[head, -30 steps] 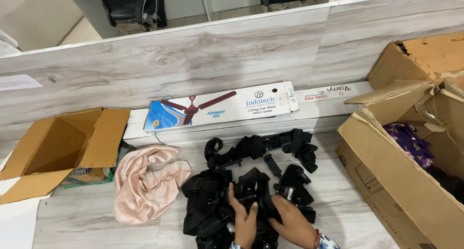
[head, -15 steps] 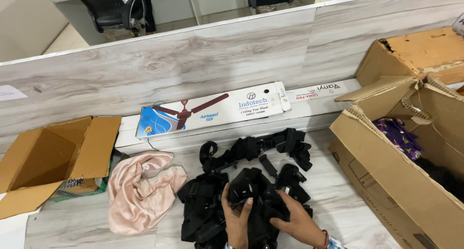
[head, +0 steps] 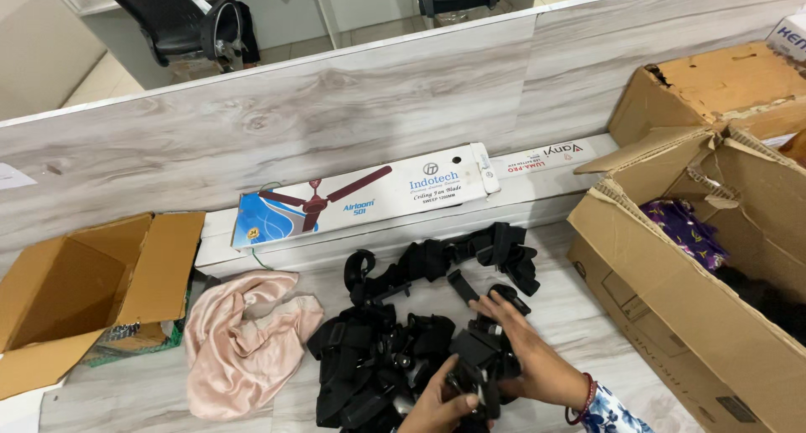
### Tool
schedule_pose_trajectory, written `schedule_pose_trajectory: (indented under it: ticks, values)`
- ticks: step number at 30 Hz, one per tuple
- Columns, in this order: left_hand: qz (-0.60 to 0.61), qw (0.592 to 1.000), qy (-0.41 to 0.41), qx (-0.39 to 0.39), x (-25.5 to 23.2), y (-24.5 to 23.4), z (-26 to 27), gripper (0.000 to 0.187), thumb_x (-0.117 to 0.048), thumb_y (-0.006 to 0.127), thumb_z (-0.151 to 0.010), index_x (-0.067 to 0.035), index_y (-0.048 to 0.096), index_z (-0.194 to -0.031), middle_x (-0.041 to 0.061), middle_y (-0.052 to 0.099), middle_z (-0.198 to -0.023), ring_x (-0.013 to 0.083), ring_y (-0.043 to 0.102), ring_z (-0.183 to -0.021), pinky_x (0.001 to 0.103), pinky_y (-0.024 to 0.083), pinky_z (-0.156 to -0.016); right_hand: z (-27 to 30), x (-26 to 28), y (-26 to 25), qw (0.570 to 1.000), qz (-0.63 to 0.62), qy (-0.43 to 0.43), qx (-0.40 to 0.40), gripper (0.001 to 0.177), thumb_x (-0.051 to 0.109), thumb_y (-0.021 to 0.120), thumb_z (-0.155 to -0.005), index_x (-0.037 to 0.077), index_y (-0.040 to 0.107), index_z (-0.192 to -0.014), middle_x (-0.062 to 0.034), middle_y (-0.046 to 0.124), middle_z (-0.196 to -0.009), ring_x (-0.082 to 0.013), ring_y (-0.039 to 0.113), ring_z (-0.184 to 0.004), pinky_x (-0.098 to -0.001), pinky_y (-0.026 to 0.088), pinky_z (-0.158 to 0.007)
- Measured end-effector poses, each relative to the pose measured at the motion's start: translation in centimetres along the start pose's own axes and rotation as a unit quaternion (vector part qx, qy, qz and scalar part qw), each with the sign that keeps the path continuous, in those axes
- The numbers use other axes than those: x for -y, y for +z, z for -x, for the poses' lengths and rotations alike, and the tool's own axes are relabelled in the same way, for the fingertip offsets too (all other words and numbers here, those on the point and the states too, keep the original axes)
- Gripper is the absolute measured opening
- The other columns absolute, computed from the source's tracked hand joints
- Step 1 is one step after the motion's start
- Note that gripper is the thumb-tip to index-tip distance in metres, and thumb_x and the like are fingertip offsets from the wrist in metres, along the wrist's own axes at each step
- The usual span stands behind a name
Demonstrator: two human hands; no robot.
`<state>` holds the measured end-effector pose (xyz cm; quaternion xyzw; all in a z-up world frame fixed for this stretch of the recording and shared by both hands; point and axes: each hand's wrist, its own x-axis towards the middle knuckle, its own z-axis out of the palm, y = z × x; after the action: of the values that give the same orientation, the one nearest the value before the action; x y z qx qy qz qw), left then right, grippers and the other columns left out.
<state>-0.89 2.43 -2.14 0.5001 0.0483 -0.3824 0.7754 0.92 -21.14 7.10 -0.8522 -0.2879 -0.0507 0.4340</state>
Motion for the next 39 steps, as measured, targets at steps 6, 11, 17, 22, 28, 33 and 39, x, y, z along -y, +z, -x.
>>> schedule_pose_trajectory:
  ticks: [6, 11, 17, 22, 28, 33, 39]
  values:
    - [-0.065, 0.993, 0.013, 0.099, -0.9, 0.3, 1.6, 0.102, -0.029, 0.085, -0.081, 0.006, 0.026, -0.158, 0.019, 0.066, -0.126, 0.0213, 0.069, -0.117, 0.031, 0.052, -0.105, 0.0, 0.8, 0.4, 0.951, -0.218, 0.177, 0.128, 0.088, 0.001, 0.086, -0.068, 0.020, 0.052, -0.148, -0.0056, 0.070, -0.139, -0.0228, 0.073, -0.120, -0.0350, 0.056, -0.102]
    - [-0.061, 0.995, 0.053, 0.056, -1.4, 2.6, 2.0, 0.084, -0.029, 0.081, -0.083, -0.002, 0.036, -0.149, 0.014, 0.066, -0.109, 0.0199, 0.067, -0.090, 0.034, 0.055, -0.079, -0.2, -1.2, 1.8, 0.978, -0.148, 0.149, 0.005, 0.066, -0.003, 0.080, -0.071, 0.014, 0.063, -0.133, -0.0067, 0.077, -0.115, -0.0199, 0.079, -0.097, -0.0325, 0.060, -0.086]
    - [0.030, 0.973, 0.230, 0.003, -1.6, 1.3, 1.3, 0.063, -0.022, 0.082, -0.085, 0.003, 0.049, -0.134, 0.015, 0.067, -0.103, 0.0235, 0.071, -0.089, 0.038, 0.059, -0.082, 1.4, -3.0, 3.8, 0.962, -0.205, 0.177, 0.042, 0.057, 0.003, 0.083, -0.081, 0.009, 0.060, -0.133, -0.0071, 0.078, -0.105, -0.0146, 0.073, -0.094, -0.0301, 0.059, -0.082]
    - [-0.007, 0.961, 0.236, -0.142, -2.1, 1.1, 0.7, 0.061, -0.016, 0.082, -0.083, 0.000, 0.052, -0.134, 0.012, 0.068, -0.111, 0.0178, 0.069, -0.104, 0.035, 0.057, -0.090, 2.5, -2.4, 5.6, 0.855, -0.256, 0.435, 0.117, 0.077, 0.021, 0.077, -0.088, 0.012, 0.038, -0.154, -0.0110, 0.072, -0.111, -0.0200, 0.063, -0.084, -0.0362, 0.053, -0.075]
    - [-0.017, 0.897, 0.299, -0.326, -2.6, 4.5, -0.6, 0.067, -0.014, 0.081, -0.081, -0.004, 0.048, -0.138, 0.013, 0.069, -0.113, 0.0225, 0.071, -0.103, 0.038, 0.059, -0.089, 3.2, -2.8, 8.8, 0.829, -0.448, 0.330, 0.051, 0.085, 0.042, 0.069, -0.092, 0.003, 0.030, -0.158, -0.0086, 0.054, -0.151, -0.0156, 0.051, -0.139, -0.0321, 0.043, -0.113]
    - [-0.231, 0.815, 0.382, -0.369, -3.5, 6.2, -0.6, 0.051, -0.023, 0.064, -0.098, -0.003, 0.051, -0.143, 0.009, 0.055, -0.133, 0.0216, 0.059, -0.120, 0.034, 0.048, -0.100, 2.4, -1.5, 7.9, 0.898, -0.310, 0.273, 0.151, 0.096, 0.041, 0.087, -0.075, 0.002, 0.038, -0.149, -0.0107, 0.055, -0.145, -0.0256, 0.057, -0.135, -0.0376, 0.047, -0.113]
    - [-0.095, 0.930, 0.338, -0.105, -4.0, 7.2, 0.0, 0.043, -0.025, 0.060, -0.102, 0.000, 0.058, -0.137, 0.010, 0.057, -0.125, 0.0171, 0.063, -0.113, 0.029, 0.051, -0.098, 3.1, -6.7, 8.0, 0.802, -0.472, 0.365, -0.010, 0.064, 0.003, 0.084, -0.078, 0.003, 0.057, -0.137, -0.0138, 0.067, -0.129, -0.0216, 0.067, -0.118, -0.0346, 0.058, -0.097]
